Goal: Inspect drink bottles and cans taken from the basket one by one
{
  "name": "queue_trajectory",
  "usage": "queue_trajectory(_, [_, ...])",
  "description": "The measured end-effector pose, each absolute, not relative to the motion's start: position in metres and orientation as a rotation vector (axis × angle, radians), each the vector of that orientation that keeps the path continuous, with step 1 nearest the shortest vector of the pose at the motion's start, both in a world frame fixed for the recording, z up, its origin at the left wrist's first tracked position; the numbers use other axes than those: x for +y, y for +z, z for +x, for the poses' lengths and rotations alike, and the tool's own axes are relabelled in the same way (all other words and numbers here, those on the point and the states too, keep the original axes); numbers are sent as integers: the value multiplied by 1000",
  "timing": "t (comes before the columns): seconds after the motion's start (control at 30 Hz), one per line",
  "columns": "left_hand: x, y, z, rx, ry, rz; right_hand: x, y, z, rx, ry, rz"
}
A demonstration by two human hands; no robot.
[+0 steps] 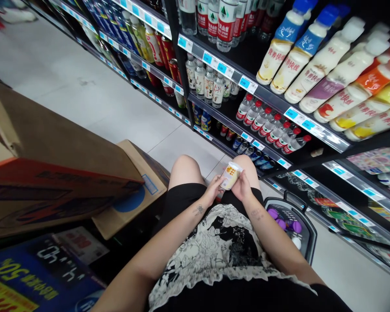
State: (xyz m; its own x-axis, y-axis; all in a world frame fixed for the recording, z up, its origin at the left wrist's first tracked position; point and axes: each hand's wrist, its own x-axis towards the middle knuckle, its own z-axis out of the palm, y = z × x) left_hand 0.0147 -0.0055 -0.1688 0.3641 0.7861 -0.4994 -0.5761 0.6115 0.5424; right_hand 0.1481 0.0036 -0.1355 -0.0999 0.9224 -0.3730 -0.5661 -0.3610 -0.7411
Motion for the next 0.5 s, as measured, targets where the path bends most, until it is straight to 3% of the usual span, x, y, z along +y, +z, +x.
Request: queue_trajectory(0.5, [-7,-162,11,800,882,765,4,-120,162,-407,1758,-1058])
